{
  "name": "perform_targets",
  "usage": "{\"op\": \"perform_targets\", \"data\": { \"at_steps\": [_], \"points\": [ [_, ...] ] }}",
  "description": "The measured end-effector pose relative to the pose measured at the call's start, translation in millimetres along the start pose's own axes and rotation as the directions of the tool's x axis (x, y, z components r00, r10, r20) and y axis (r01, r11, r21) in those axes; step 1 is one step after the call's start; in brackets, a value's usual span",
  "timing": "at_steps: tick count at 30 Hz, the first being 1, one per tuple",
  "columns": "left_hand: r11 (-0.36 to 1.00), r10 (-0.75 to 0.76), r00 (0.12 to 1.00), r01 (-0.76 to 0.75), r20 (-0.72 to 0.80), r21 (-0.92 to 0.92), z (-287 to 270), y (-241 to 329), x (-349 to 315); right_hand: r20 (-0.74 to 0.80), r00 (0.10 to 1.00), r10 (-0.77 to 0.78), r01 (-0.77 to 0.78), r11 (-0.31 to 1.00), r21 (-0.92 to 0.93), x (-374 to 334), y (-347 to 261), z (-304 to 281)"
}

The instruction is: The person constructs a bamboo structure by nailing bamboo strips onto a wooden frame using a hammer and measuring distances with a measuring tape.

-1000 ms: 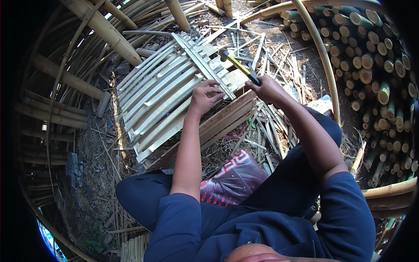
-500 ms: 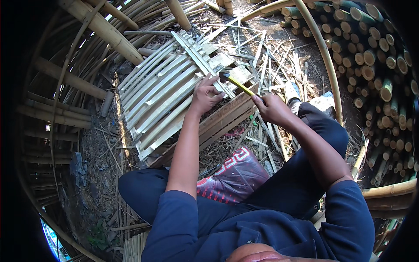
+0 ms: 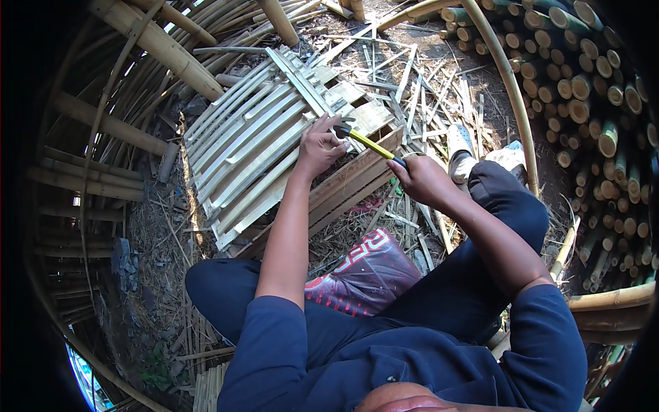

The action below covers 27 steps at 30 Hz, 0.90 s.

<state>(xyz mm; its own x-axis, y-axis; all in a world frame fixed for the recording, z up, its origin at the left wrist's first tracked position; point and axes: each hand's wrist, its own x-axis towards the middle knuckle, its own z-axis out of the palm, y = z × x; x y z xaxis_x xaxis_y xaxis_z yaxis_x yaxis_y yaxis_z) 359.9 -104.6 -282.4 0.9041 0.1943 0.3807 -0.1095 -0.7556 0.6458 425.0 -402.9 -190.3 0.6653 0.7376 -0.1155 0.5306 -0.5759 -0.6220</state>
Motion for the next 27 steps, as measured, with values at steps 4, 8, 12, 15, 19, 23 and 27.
{"op": "perform_targets", "data": {
  "at_steps": [4,8,12,15,19,23,27],
  "points": [
    [1.000,0.011,1.000,-0.011,0.014,0.000,0,1,1,-0.011,1.000,0.029,-0.028,1.000,0.010,3,3,5],
    [0.999,0.036,0.999,-0.036,-0.019,0.013,0,4,0,-0.077,0.996,-0.055,0.059,0.997,0.050,0,1,7],
    [0.997,0.040,0.999,-0.038,-0.031,0.070,-1,13,-1,0.027,0.997,0.068,-0.066,0.995,-0.074,-4,-10,3],
    [0.999,0.039,0.999,-0.038,-0.019,0.036,-3,6,-1,-0.013,0.999,0.034,-0.035,0.998,-0.060,-6,-14,3],
    [0.997,0.055,0.998,-0.054,-0.011,0.056,2,13,1,-0.010,0.998,0.057,-0.058,0.992,-0.113,-8,-7,6],
    [0.998,0.012,1.000,-0.013,-0.015,-0.067,-2,6,0,-0.056,0.998,0.025,-0.027,0.998,-0.051,-9,-14,5],
    [1.000,0.030,0.999,-0.030,-0.021,0.007,0,17,0,-0.042,0.999,0.027,-0.032,0.993,-0.116,-7,-7,7]
  ]
}}
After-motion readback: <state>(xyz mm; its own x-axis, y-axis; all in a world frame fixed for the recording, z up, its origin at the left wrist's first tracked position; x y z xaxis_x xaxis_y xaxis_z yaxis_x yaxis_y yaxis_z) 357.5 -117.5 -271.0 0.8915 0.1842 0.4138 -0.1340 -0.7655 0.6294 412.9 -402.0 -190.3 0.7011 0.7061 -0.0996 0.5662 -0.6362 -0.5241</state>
